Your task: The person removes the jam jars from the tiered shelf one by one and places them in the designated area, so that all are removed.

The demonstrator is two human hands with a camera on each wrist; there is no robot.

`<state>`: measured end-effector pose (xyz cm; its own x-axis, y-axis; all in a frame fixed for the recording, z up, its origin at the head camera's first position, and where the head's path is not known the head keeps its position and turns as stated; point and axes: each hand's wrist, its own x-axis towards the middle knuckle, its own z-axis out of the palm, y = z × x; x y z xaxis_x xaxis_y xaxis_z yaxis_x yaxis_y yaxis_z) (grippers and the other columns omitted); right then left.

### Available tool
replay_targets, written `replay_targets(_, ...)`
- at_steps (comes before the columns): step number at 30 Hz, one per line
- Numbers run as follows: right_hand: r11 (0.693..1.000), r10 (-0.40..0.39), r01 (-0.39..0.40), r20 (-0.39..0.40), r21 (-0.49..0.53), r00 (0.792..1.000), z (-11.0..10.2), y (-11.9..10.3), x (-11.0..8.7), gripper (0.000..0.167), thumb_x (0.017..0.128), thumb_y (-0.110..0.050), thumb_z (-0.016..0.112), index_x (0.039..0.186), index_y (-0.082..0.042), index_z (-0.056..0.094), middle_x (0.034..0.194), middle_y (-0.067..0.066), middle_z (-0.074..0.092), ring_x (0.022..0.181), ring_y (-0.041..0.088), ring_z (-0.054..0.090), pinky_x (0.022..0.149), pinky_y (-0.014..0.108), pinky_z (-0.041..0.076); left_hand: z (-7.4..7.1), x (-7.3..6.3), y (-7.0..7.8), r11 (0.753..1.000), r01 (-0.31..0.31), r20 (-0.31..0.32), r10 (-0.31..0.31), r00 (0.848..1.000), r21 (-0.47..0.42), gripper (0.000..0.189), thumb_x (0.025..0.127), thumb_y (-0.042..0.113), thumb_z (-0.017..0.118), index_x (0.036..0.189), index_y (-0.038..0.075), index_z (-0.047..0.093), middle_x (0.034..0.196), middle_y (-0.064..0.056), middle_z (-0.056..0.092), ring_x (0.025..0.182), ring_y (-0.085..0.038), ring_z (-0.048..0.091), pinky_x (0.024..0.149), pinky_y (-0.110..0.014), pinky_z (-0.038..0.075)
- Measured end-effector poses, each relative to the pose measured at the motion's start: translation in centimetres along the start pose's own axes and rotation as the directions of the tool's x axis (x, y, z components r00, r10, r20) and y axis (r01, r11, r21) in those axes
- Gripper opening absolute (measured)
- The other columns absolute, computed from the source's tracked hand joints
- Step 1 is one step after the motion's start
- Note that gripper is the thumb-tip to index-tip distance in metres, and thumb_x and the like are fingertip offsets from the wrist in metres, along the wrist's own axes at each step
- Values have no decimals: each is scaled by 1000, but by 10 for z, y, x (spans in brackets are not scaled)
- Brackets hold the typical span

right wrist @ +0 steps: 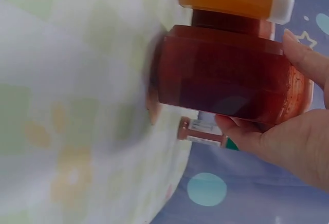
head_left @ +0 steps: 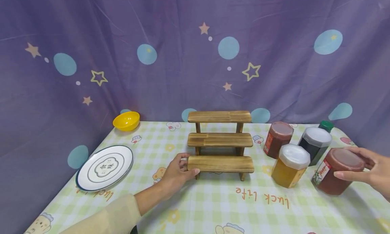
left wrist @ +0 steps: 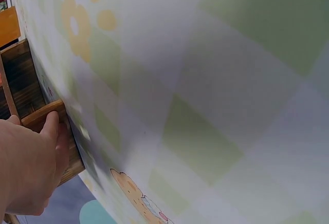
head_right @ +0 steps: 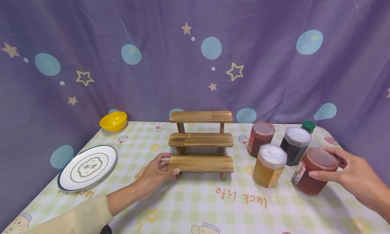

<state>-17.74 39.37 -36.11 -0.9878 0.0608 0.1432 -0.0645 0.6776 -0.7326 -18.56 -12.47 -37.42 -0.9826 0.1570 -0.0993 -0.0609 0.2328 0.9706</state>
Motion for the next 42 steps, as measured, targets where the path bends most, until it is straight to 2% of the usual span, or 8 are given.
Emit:
replay_targets(2, 999, 13, -15, 35, 49, 999, 2, 1, -2, 79, 83, -19, 77, 146, -3, 30, 94, -40, 41, 115, 16, 50, 93, 39, 48, 0, 0, 0, 1000, 0, 0, 0, 1000, -3, 72, 86, 16, 74, 142, 3, 31, 128, -18, 49, 91, -19, 53, 80, -31, 51)
replay_targets(6, 994, 22, -28, 65, 101, 998, 4, 5, -3, 77, 86, -18, 75, 147, -9, 28, 95, -40, 41, 122, 42, 39, 91, 81, 19, 0, 0, 0, 1000, 1, 1, -1, 1000, -8, 72, 86, 17, 74, 142, 4, 31, 129, -18, 50, 92, -19, 55, 82, -32, 52)
replay_targets(16, 1000, -6, 6, 91, 2, 996, 1, 18, -1, 80, 86, -21, 74, 145, 2, 25, 100, -38, 40, 109, 30, 46, 76, 70, 40, 1, 0, 0, 1000, -3, 11, 4, 1000, -13, 72, 86, 18, 74, 143, 4, 31, 131, -19, 48, 97, -20, 57, 85, -33, 52)
replay_targets(26, 995, -88, 84, 72, 59, 994, 6, 15, -3, 59, 92, -8, 64, 138, 1, 29, 100, -36, 43, 89, -19, 38, 61, 9, 39, 0, 1, 0, 1000, -2, 2, 2, 1000, -5, 72, 86, 18, 74, 142, 3, 31, 132, -20, 48, 103, -22, 57, 87, -34, 52)
replay_targets(28, 996, -75, 72, 60, 56, 995, 6, 12, -3, 60, 95, -13, 61, 144, -5, 27, 113, -23, 50, 106, -2, 49, 80, 23, 48, 0, 1, 0, 1000, -1, -2, 1, 1000, -4, 72, 86, 17, 74, 143, 3, 31, 132, -20, 48, 102, -22, 57, 87, -34, 52)
replay_targets(35, 974, -224, 223, -226, -29, 948, -1, -2, 3, 68, 95, -12, 61, 152, -10, 25, 151, 9, 31, 128, -9, 30, 106, 11, 27, 0, 2, -2, 999, -4, -20, 4, 1000, 34, 71, 87, 20, 73, 143, 4, 32, 134, -18, 47, 99, -20, 58, 85, -34, 53)
replay_targets(40, 955, -272, 238, -195, -179, 942, -9, -53, 4, 64, 101, -21, 50, 151, 1, 18, 155, 32, 7, 143, 45, -1, 108, 68, -5, -7, -1, -2, 971, -33, -45, 45, 998, 236, 60, 93, 31, 65, 142, 10, 38, 138, -14, 46, 111, -26, 58, 87, -40, 53)
replay_targets(42, 939, -283, 243, -143, -245, 949, -7, -67, 3, 64, 102, -24, 46, 152, 0, 14, 158, 25, -1, 142, 47, -7, 108, 67, -9, -15, -3, 1, 932, -58, -57, 84, 995, 358, 58, 96, 36, 59, 144, 12, 38, 144, -14, 42, 123, -31, 51, 97, -46, 47)
